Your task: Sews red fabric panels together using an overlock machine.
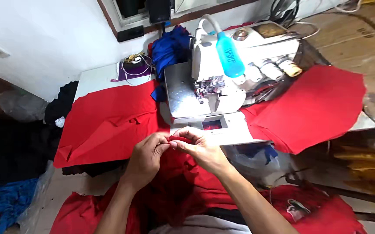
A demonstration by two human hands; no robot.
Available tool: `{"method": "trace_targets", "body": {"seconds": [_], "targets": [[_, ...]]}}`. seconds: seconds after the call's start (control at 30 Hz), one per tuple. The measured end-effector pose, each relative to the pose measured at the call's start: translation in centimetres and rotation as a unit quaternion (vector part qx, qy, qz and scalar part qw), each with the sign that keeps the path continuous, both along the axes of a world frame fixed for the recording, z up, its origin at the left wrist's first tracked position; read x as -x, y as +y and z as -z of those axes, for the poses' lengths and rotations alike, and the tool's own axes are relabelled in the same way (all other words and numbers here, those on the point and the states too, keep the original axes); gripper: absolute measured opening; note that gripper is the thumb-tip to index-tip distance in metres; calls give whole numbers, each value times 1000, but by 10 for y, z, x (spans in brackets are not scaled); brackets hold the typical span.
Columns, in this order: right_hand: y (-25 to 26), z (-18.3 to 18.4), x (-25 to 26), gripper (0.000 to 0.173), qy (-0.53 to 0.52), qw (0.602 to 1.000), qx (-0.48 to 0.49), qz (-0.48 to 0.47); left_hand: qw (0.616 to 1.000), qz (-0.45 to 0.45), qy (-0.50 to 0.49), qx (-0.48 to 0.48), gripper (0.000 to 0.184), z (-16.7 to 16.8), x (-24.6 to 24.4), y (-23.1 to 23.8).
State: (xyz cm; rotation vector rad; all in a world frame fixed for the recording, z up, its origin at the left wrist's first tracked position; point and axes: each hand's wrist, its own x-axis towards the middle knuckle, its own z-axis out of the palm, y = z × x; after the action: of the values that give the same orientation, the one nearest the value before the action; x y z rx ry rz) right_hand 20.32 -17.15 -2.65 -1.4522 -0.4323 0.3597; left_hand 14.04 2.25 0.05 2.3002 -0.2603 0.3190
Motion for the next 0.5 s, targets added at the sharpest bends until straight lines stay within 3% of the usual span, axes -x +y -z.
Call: {"method": "trace_targets", "body": {"seconds": [0.1,0.2,0.27,0.33,0.4,0.5], "targets": [[-18,6,4,13,4,999,37,-38,999,-9,38,1,16,5,7,-4],[-39,-10,13,14,-38,994,74,-78,999,7,-18,-40,20,-24,20,-13],[-46,-21,15,10,-60,992,-58,-96,997,41,-52,-28,22,-50,28,-16],[-45,-26,13,11,-4,978,-175,-110,995,49,-84,-6,19,-59,30,-20],[-31,-13,7,10,101,983,-151,-19,996,17,-92,-9,15,-39,18,-21],[-6,18,0,15,162,978,-10,130,999,-9,-46,-10,15,3,5,-27]]}}
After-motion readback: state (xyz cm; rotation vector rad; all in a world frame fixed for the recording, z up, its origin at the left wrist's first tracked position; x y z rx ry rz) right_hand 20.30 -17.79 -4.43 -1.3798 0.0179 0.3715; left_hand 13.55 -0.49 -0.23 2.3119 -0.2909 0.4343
